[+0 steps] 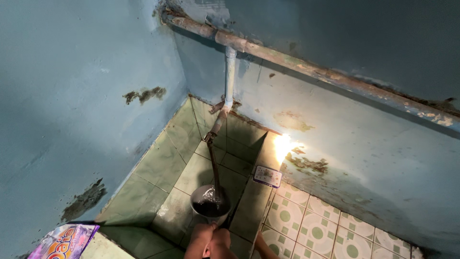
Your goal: The person washes their hands, then uses a green scoop and a grey pot to collect water from a tap. They pour water into the shower basin and scrub the tiled floor with a brush and a bar of soap.
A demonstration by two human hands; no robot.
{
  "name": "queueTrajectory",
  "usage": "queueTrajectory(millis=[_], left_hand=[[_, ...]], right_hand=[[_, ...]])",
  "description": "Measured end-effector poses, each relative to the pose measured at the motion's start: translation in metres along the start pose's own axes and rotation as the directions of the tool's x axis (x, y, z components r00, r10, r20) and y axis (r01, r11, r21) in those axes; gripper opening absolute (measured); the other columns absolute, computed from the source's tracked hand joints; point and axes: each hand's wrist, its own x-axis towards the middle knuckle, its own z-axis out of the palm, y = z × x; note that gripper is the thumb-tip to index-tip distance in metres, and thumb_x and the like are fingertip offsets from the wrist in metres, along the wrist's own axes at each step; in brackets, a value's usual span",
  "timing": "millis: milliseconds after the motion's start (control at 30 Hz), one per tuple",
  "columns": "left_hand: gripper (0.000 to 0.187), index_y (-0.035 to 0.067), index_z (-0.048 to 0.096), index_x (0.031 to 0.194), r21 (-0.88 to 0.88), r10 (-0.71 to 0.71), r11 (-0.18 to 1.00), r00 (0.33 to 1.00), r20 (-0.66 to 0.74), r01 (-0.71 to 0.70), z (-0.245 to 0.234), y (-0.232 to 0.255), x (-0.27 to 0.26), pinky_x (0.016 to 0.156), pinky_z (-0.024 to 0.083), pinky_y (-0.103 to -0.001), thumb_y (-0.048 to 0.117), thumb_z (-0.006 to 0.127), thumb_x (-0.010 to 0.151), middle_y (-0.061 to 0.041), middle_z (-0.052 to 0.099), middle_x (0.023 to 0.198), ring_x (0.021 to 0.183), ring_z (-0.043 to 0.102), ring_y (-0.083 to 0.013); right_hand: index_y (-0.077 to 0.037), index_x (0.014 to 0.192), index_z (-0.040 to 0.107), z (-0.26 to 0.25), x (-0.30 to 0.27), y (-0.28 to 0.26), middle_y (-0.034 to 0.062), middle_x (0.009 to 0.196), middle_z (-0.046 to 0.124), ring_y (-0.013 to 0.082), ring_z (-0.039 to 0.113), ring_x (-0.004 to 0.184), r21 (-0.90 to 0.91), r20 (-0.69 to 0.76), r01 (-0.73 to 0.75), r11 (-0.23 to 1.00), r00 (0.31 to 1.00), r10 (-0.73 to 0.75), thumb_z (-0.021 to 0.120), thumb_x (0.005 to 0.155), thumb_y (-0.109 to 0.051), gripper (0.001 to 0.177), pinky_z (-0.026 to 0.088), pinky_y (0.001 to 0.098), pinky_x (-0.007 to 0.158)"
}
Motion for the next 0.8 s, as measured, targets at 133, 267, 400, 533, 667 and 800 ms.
queueTrajectory(millis=[133,267,400,533,667,800], left_hand=[[0.044,0.0,0.08,0.098,-0.011,0.047,0.999,0.998,-0.031,-0.048,0.004,-0.002,0.001,0.055,0.052,-0.049,0.042,0.077,0.086,-0.021,0.077,0.085,0.068,0.072,-0.0337],[0.045,0.0,0.078,0.099,-0.034,-0.001,0.999,1.0,-0.026,0.0,0.005,0.0,0.0,0.058,0.052,-0.052,0.043,0.077,0.086,-0.02,0.077,0.089,0.072,0.071,-0.0341],[0.046,0.003,0.08,0.097,0.08,0.083,0.994,0.996,-0.024,-0.081,0.006,-0.001,0.002,0.063,0.057,-0.05,0.047,0.075,0.086,-0.02,0.078,0.087,0.074,0.075,-0.0349],[0.045,0.002,0.079,0.097,0.05,0.046,0.998,0.998,-0.038,-0.044,0.006,-0.004,0.001,0.065,0.058,-0.05,0.045,0.076,0.087,-0.023,0.078,0.089,0.076,0.075,-0.0359],[0.041,0.002,0.079,0.098,0.095,0.06,0.994,0.998,-0.021,-0.058,0.001,-0.006,-0.01,0.067,0.058,-0.05,0.042,0.074,0.087,-0.023,0.078,0.091,0.079,0.076,-0.0351],[0.041,0.002,0.078,0.1,0.084,0.027,0.996,1.0,0.016,-0.028,-0.002,-0.006,-0.03,0.067,0.059,-0.051,0.041,0.072,0.089,-0.023,0.077,0.091,0.078,0.075,-0.0354]], right_hand=[[0.0,0.1,0.079,-0.002,-0.001,0.002,0.0208,0.107,0.079,0.0344,0.077,0.1,-0.078,-0.011,0.01,0.997,1.0,-0.011,0.059,0.091,-0.066,0.069,0.06,0.0419,0.082],[-0.001,0.103,0.078,-0.003,-0.001,0.002,0.0214,0.111,0.077,0.0365,0.075,0.106,-0.073,-0.025,0.012,0.997,1.0,-0.014,0.06,0.089,-0.067,0.07,0.061,0.0433,0.088],[-0.001,0.104,0.077,-0.017,0.005,0.003,0.0211,0.112,0.077,0.0365,0.074,0.109,-0.099,-0.036,0.02,0.995,0.999,-0.024,0.06,0.09,-0.066,0.068,0.061,0.0437,0.09],[-0.002,0.105,0.077,-0.025,0.008,0.005,0.0206,0.113,0.076,0.0364,0.073,0.109,-0.118,-0.031,0.046,0.992,0.998,-0.05,0.06,0.091,-0.064,0.066,0.06,0.0437,0.091],[-0.002,0.106,0.076,-0.019,0.007,0.002,0.0202,0.114,0.076,0.0363,0.072,0.11,-0.16,-0.013,0.094,0.983,0.995,-0.098,0.059,0.092,-0.062,0.064,0.059,0.0436,0.092],[-0.003,0.107,0.075,-0.017,0.007,0.005,0.0198,0.114,0.075,0.0361,0.071,0.111,-0.203,0.006,0.131,0.97,0.991,-0.133,0.058,0.092,-0.06,0.061,0.058,0.0436,0.093]])
